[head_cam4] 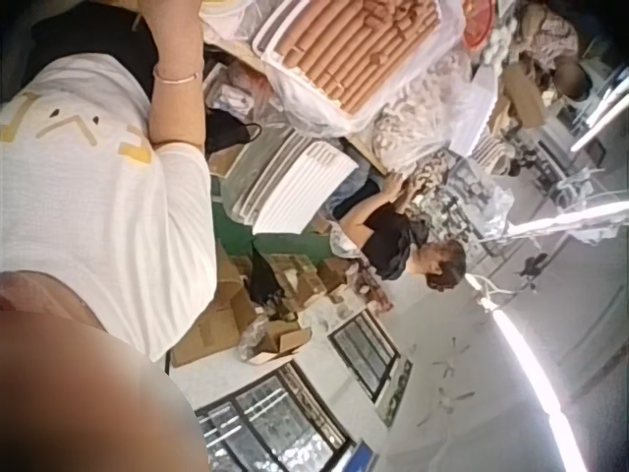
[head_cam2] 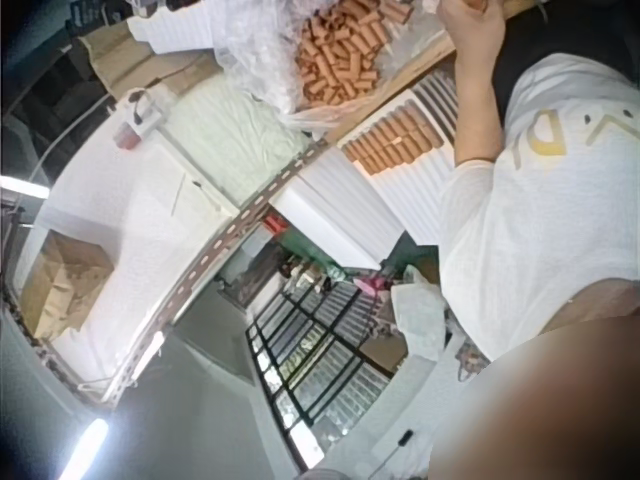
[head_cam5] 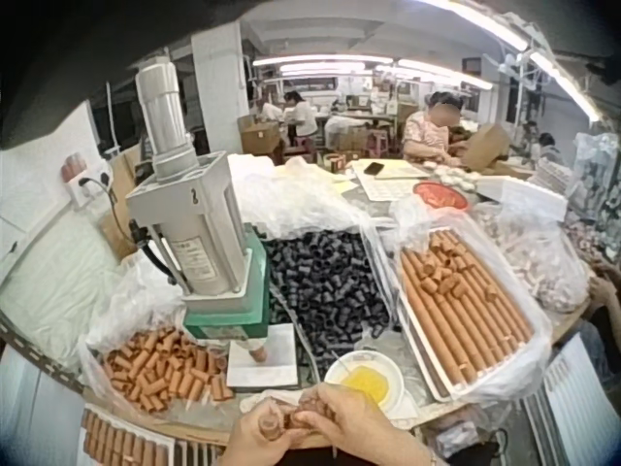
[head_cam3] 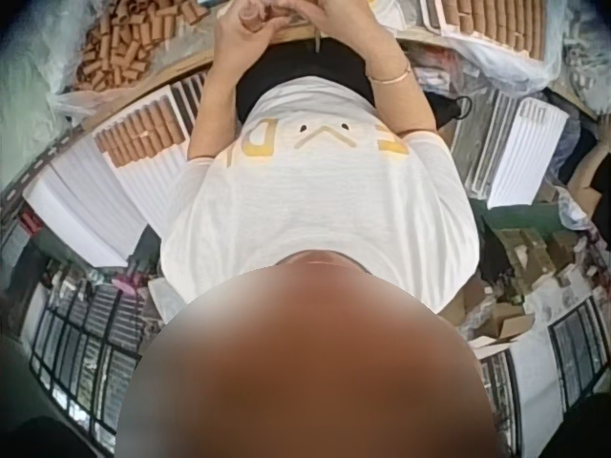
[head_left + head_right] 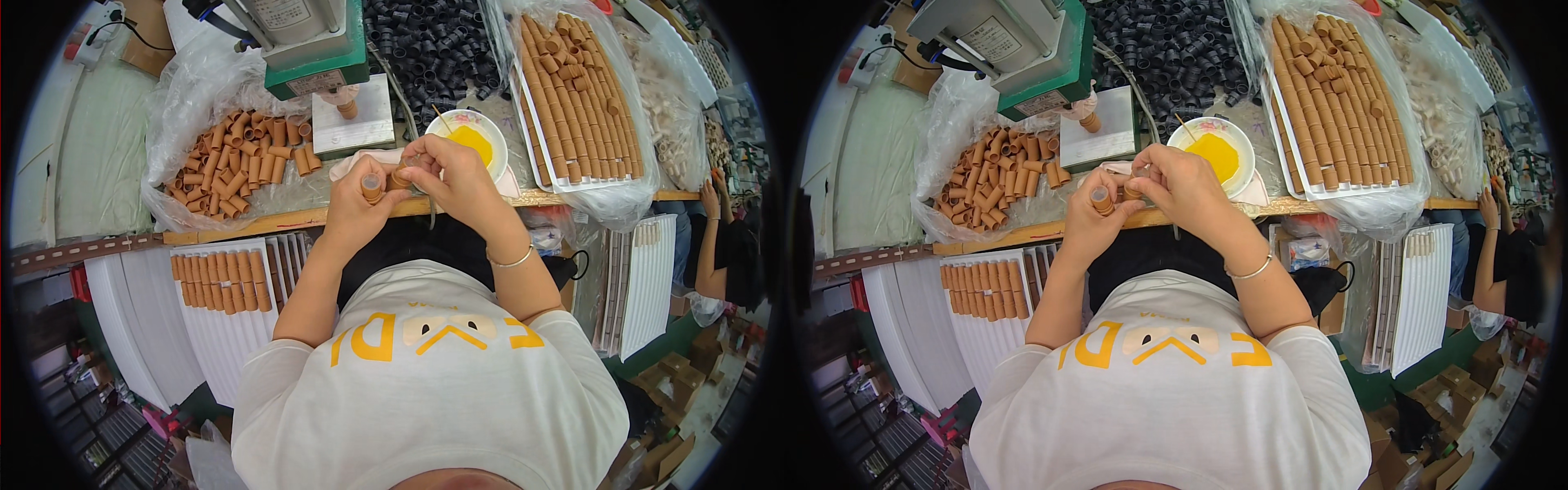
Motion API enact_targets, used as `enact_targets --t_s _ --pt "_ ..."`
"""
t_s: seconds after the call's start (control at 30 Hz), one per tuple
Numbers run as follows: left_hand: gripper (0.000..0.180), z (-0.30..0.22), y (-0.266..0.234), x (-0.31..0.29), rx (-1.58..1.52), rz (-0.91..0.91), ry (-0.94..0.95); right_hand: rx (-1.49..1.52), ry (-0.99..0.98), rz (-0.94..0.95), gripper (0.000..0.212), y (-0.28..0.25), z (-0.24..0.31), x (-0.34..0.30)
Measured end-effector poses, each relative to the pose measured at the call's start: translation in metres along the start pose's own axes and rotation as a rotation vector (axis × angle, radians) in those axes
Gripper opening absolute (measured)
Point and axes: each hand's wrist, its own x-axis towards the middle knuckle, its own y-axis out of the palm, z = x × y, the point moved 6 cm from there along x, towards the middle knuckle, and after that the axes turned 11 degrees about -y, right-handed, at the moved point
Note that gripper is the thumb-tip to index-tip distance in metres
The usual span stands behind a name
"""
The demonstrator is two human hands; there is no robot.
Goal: Apply adhesive to small cylindrical components and insert black pins or rods into them at a manufacturing station.
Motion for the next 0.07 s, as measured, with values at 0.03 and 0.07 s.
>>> enact_targets --t_s 0.03,0.07 --pt "0.032 0.0063 0.0023 0.0005 -0.091 0.143 -0.056 0.012 -0.046 0.076 0.02 -0.0011 0.003 0.0007" --pt "0.031 0.0121 0.0014 0.0019 -0.183 0.281 -0.109 0.023 -0.098 0.153 0.019 -0.0043 0.0065 0.0033"
